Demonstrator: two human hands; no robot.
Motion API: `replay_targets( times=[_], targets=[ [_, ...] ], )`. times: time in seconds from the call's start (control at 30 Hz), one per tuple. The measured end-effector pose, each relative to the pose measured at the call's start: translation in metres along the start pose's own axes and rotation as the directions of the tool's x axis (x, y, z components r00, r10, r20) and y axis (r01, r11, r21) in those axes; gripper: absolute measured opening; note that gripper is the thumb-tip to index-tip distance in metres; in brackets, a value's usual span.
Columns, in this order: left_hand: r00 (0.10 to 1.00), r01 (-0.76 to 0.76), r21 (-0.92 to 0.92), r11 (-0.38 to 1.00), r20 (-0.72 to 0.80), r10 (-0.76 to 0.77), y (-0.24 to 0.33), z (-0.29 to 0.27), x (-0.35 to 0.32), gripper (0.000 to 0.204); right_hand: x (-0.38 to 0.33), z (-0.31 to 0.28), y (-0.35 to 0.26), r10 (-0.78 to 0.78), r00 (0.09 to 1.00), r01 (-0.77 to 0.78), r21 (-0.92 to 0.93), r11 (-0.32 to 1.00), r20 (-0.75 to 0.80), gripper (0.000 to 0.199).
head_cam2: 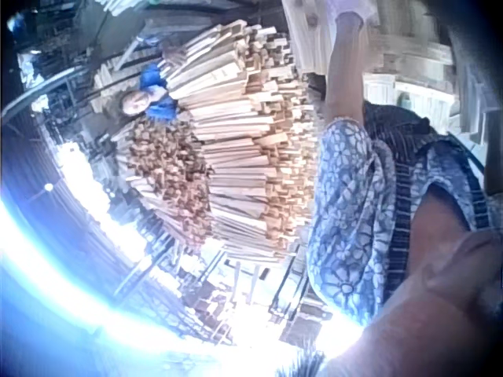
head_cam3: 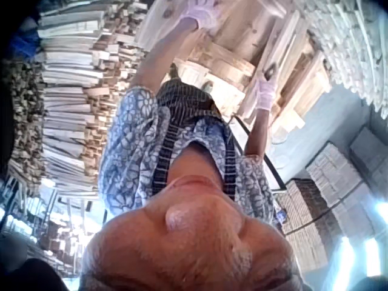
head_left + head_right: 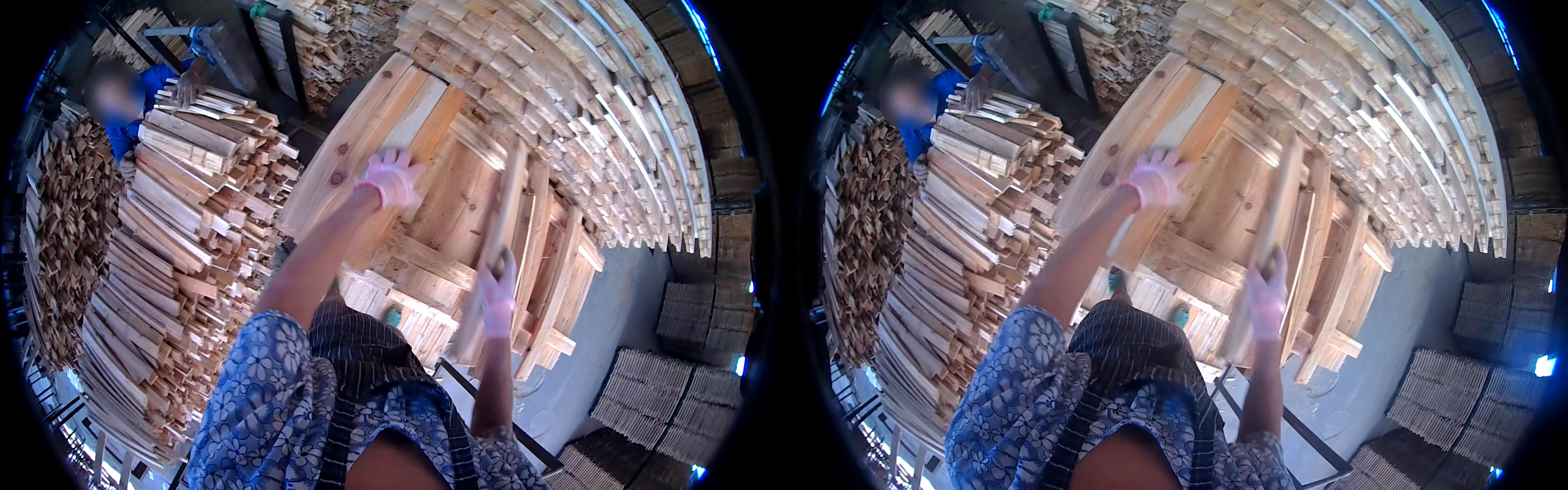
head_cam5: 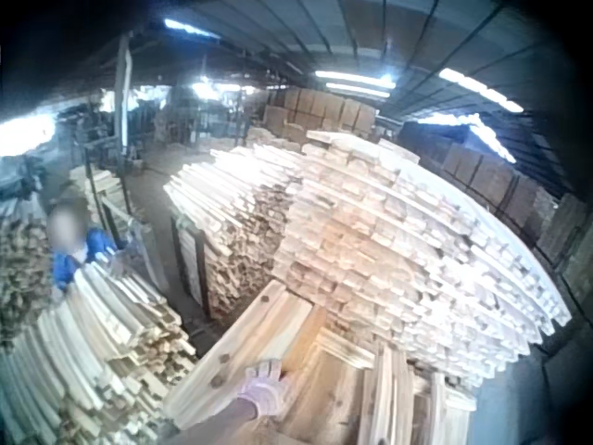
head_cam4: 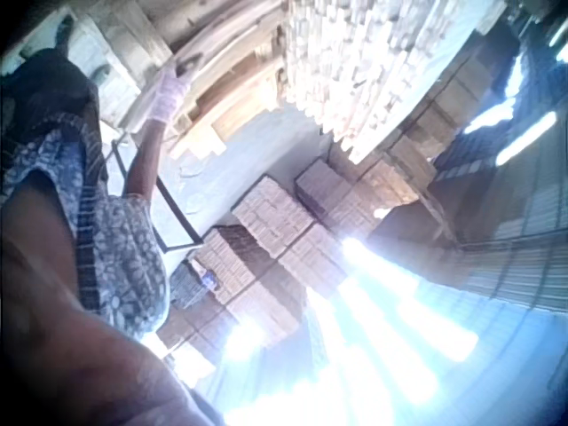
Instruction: The person picks up wooden planks from a large pile and places them onto a wooden pallet. They arrange the planks in a neat stack, occasionally adjusting their position to ensure alignment. The process is repeated continuously as they build up the stack on the pallet.
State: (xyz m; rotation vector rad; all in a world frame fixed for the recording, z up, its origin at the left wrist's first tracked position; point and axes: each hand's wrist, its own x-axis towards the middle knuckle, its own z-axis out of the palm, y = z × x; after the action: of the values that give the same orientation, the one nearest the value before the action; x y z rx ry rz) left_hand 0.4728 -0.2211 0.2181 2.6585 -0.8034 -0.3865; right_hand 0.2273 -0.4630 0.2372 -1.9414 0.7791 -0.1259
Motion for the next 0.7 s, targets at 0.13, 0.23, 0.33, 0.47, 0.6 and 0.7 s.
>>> replay_targets(
  times=[0.13,0.23,0.33,0.47,0.6,0.7],
  targets=[
    [0.924,0.066,-0.18,0.981,-0.361,-0.128,-0.063,-0.023,-0.006,0.066,0.045,0.124,-0.029,0.041,0.997,-0.066,-0.503,0.862,-0.06,0.079],
    [0.852,0.391,-0.316,0.864,-0.23,-0.47,-0.125,0.007,-0.037,0.075,0.045,0.154,-0.046,0.06,0.994,-0.099,-0.512,0.854,-0.092,0.075],
    [0.84,0.48,-0.341,0.808,-0.088,-0.536,-0.106,0.007,-0.027,0.079,0.042,0.175,-0.017,-0.215,0.964,0.107,-0.508,0.855,-0.159,0.07],
    [0.875,0.391,-0.275,0.878,-0.186,-0.448,-0.142,0.029,-0.03,0.083,0.023,0.198,-0.099,0.21,0.976,-0.181,-0.338,0.923,0.049,0.061],
    [0.854,0.42,-0.123,0.899,-0.281,-0.437,-0.118,0.019,-0.023,0.082,0.037,0.151,-0.061,-0.095,0.985,0.15,-0.43,0.89,0.146,0.059],
    [0.819,0.212,0.069,0.975,-0.557,-0.138,-0.057,0.016,-0.033,0.076,0.049,0.054,-0.047,-0.187,0.982,0.15,-0.754,0.639,0.037,0.056]
  ],
)
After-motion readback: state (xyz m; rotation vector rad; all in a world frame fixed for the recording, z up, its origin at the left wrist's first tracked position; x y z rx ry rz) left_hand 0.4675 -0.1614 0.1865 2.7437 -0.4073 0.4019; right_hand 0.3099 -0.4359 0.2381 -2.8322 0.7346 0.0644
